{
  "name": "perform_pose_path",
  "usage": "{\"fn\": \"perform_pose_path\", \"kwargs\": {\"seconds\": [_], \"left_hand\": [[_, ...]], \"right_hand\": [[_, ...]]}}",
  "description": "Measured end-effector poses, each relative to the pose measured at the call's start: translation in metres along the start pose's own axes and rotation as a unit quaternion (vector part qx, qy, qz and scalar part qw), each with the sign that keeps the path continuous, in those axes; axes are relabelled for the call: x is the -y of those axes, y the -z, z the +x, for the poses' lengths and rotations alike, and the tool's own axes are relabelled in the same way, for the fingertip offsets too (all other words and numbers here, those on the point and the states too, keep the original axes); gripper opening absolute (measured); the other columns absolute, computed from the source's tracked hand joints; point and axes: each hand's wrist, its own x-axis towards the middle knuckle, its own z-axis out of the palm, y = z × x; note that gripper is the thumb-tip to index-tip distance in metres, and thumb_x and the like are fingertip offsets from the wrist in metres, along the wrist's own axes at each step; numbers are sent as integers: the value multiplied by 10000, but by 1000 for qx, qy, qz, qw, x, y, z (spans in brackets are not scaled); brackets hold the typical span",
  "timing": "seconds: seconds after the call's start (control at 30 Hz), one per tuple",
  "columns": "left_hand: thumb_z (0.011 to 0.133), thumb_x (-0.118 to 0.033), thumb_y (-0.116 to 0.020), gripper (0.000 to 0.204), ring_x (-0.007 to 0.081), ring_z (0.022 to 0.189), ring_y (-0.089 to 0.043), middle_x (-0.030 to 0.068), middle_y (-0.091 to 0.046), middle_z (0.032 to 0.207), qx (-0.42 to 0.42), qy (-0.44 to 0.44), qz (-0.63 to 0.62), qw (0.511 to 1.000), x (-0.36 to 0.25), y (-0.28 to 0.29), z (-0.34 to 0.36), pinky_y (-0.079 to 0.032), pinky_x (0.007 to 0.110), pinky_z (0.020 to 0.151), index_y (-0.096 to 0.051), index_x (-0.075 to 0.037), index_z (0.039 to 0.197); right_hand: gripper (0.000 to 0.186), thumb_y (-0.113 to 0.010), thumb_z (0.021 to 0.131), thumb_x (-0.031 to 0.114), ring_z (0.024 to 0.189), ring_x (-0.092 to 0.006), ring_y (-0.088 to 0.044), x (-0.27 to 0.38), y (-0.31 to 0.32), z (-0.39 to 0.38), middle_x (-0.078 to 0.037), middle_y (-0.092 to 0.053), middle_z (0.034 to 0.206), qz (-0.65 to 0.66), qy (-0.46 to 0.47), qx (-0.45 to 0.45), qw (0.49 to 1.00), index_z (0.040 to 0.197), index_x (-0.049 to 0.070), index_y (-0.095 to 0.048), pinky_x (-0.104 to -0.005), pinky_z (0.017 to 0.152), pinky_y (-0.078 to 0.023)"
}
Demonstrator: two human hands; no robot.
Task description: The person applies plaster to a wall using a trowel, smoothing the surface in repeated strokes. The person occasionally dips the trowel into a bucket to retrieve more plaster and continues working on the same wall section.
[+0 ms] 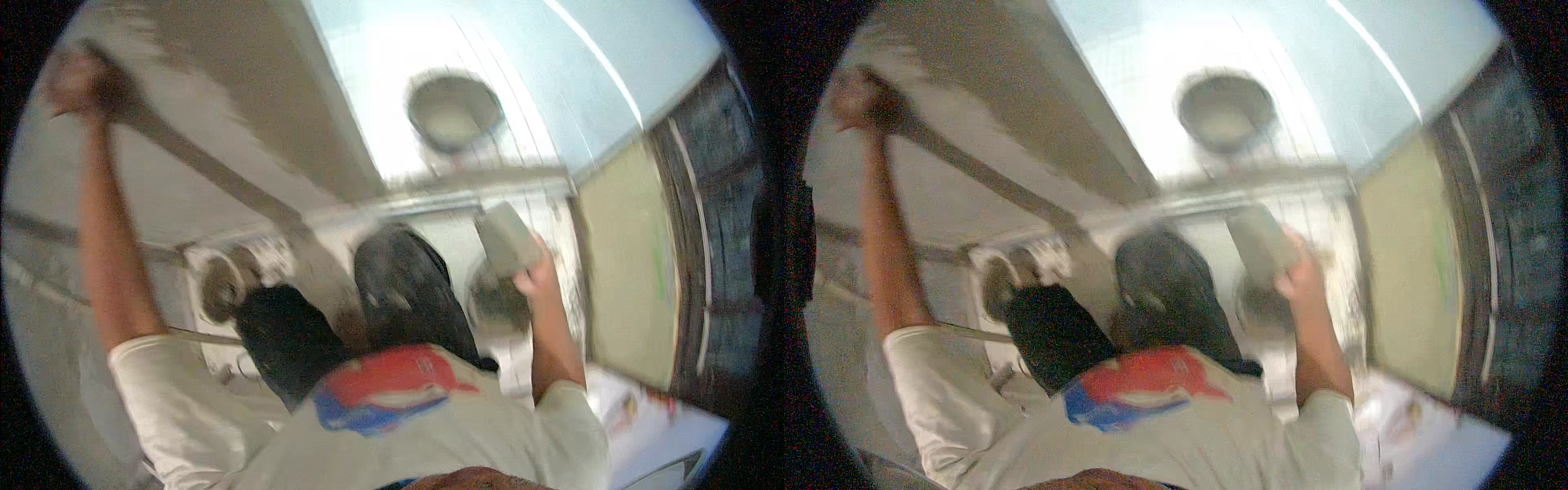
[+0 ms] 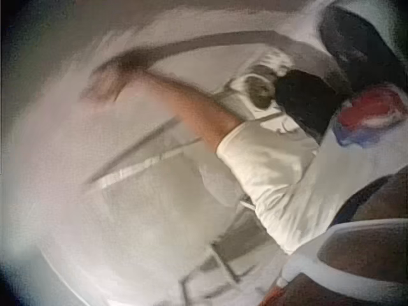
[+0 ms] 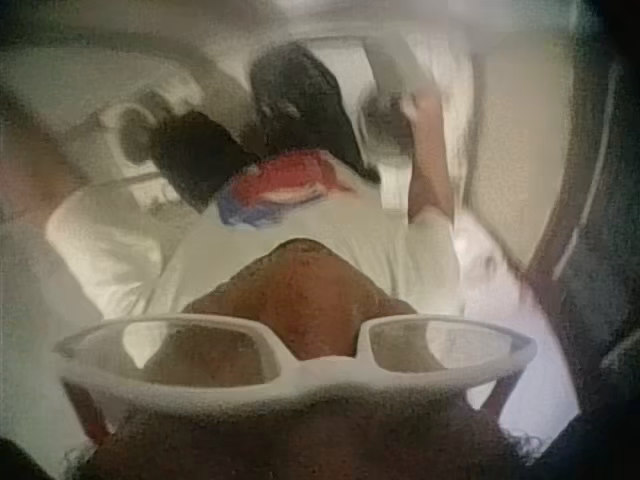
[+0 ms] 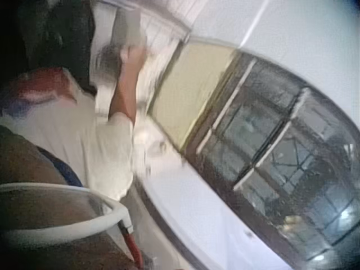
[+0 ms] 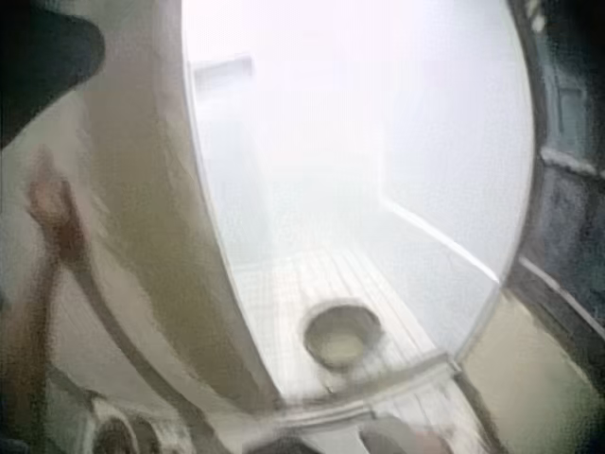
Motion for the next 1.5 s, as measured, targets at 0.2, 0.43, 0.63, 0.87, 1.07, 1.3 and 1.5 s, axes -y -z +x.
{"fn": "perform_pose_path", "kwargs": {"seconds": [0.2, 0.43, 0.63, 0.87, 1.07, 1.3, 1.5], "left_hand": [[1057, -389, -552, 783, 337, 1646, -259, 181, -297, 1802, -4, 65, -198, 978, -103, 37, 25, -112, 566, 1291, -334, -105, 1753], [1043, -422, -526, 787, 362, 1653, -242, 192, -312, 1780, 20, 98, -193, 976, -93, 61, 34, -95, 582, 1299, -355, -94, 1738], [1044, -404, -519, 780, 363, 1659, -234, 188, -312, 1780, 23, 96, -190, 977, -95, 61, 33, -77, 580, 1310, -350, -95, 1740], [1032, -386, -528, 793, 351, 1665, -222, 178, -306, 1782, 35, 100, -189, 976, -95, 61, 31, -74, 576, 1311, -336, -95, 1745], [1023, -374, -526, 799, 346, 1668, -218, 170, -297, 1787, 39, 103, -193, 975, -98, 64, 34, -74, 575, 1312, -333, -91, 1745], [1018, -363, -523, 804, 341, 1671, -216, 179, -299, 1789, 39, 100, -169, 980, -97, 66, 33, -73, 564, 1317, -327, -83, 1746], [1039, -394, -508, 795, 343, 1666, -224, 196, -302, 1787, 41, 106, -193, 975, -99, 66, 34, -87, 560, 1305, -329, -80, 1748]], "right_hand": [[592, -807, 954, 161, 1258, -225, -700, 185, -21, 227, -157, -719, 1381, 522, -44, 13, 852, 1470, -74, -638, -365, 1080, -557], [549, -772, 797, -10, 857, -315, -698, 298, -98, 371, -174, -679, 1008, 47, 371, -298, 878, 1341, -45, -706, -437, 759, -595], [539, -737, 730, -8, 850, -331, -701, 319, -112, 412, -173, -650, 1017, 17, 352, -356, 866, 1268, -46, -712, -437, 706, -600], [418, -705, 766, 8, 886, -348, -692, 327, -134, 401, -182, -635, 1033, 17, 379, -268, 886, 1182, -38, -711, -456, 720, -600], [455, -698, 797, 20, 888, -381, -685, 333, -126, 426, -201, -640, 1039, 26, 366, -357, 859, 1249, -29, -687, -464, 748, -603], [438, -728, 803, 28, 899, -370, -708, 341, -123, 425, -202, -628, 1026, 4, 347, -393, 851, 1233, -44, -685, -462, 730, -618], [409, -726, 777, 21, 889, -355, -704, 349, -114, 439, -192, -619, 1029, -3, 386, -324, 864, 1182, -26, -684, -466, 702, -615]]}}
